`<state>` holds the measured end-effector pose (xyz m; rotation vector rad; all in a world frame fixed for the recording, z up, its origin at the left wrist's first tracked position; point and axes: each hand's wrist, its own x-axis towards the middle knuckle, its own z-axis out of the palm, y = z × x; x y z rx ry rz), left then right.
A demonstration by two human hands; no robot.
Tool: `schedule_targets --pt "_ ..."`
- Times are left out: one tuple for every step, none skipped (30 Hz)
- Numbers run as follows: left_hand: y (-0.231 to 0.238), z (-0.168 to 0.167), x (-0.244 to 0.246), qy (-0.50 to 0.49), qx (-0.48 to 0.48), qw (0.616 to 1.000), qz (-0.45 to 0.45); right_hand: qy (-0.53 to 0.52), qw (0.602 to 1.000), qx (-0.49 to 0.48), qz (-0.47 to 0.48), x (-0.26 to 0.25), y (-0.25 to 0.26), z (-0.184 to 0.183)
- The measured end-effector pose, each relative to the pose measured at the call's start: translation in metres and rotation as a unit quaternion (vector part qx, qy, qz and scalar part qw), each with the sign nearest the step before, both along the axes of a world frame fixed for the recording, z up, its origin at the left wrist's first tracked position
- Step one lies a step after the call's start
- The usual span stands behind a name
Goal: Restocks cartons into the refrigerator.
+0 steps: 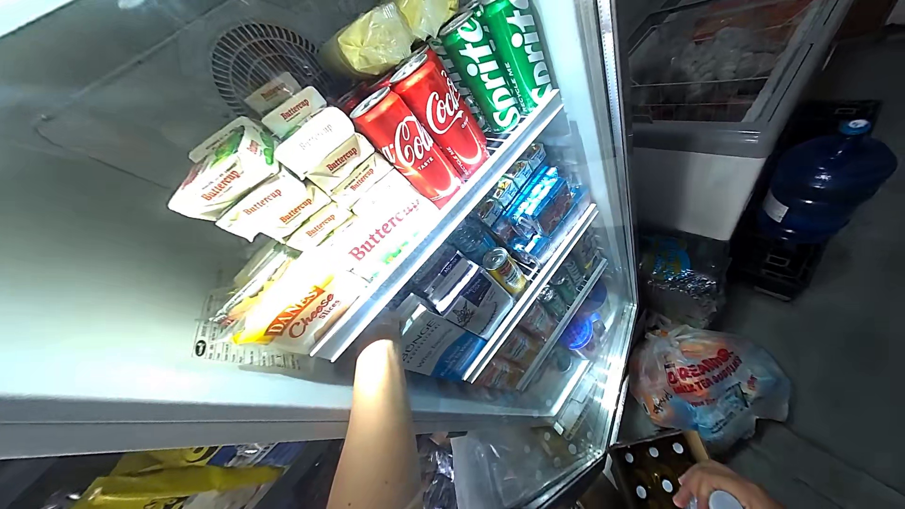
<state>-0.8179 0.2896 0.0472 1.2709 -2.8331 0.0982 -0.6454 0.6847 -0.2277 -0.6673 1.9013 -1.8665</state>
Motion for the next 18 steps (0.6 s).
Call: schedule_targets --pt "0.001 0.000 0.000 -0.008 -0.005 1.000 0.010 0.003 1.000 -0.002 -0.001 0.000 0.000 0.000" --pt "0.001 -0.001 -0.001 -0.011 -0.012 1.000 0.018 0.006 1.000 -0.003 -0.002 0.000 0.000 0.000" --pt "0.000 -0.003 -0.001 0.003 -0.013 1.000 0.023 0.008 1.000 -0.004 -0.002 0.000 0.000 0.000" --pt "-0.001 -0.004 -0.001 0.020 -0.010 0.999 0.025 0.010 1.000 -0.006 -0.002 0.000 -0.001 0.000" --pt "-0.002 -0.005 -0.001 0.027 -0.009 0.999 0.026 0.012 1.000 -0.007 -0.002 0.000 -0.001 -0.001" --pt "-0.003 -0.005 0.000 0.021 -0.014 0.999 0.023 0.012 1.000 -0.007 -0.001 0.000 -0.001 -0.002" --pt "-0.003 -0.004 0.002 0.003 -0.022 1.000 0.015 0.009 1.000 -0.005 -0.002 0.000 -0.001 -0.002" --pt "-0.004 -0.004 0.005 -0.021 -0.033 0.999 0.004 0.004 1.000 -0.002 0.000 0.000 -0.001 -0.001" --pt "-0.006 -0.003 0.008 -0.034 -0.036 0.999 -0.005 -0.001 1.000 0.002 0.003 0.000 -0.001 0.001" --pt "-0.008 -0.004 0.010 -0.032 -0.032 0.999 -0.012 -0.003 1.000 0.005 0.004 0.000 -0.001 0.002" --pt "-0.011 -0.005 0.012 -0.027 -0.027 0.999 -0.013 -0.004 1.000 0.008 0.004 0.000 -0.001 0.003" --pt "-0.011 -0.006 0.013 -0.033 -0.029 0.999 -0.013 -0.003 1.000 0.010 0.003 0.000 -0.001 0.003" --pt "-0.011 -0.006 0.013 -0.041 -0.036 0.998 -0.010 -0.004 1.000 0.013 0.003 0.000 -0.001 0.003" --pt "-0.012 -0.006 0.013 -0.054 -0.047 0.997 -0.009 -0.004 1.000 0.013 0.004 0.000 -0.002 0.002" --pt "-0.014 -0.007 0.011 -0.067 -0.052 0.996 -0.007 -0.003 1.000 0.015 0.006 0.000 -0.002 0.002" --pt "-0.018 -0.008 0.009 -0.082 -0.055 0.995 -0.006 -0.003 1.000 0.015 0.008 -0.001 -0.002 0.003" --pt "-0.023 -0.010 0.008 -0.077 -0.052 0.996 -0.003 -0.002 1.000 0.016 0.011 -0.001 -0.002 0.003" --pt "-0.028 -0.013 0.007 -0.062 -0.049 0.997 0.002 -0.001 1.000 0.014 0.012 -0.001 -0.003 0.003"
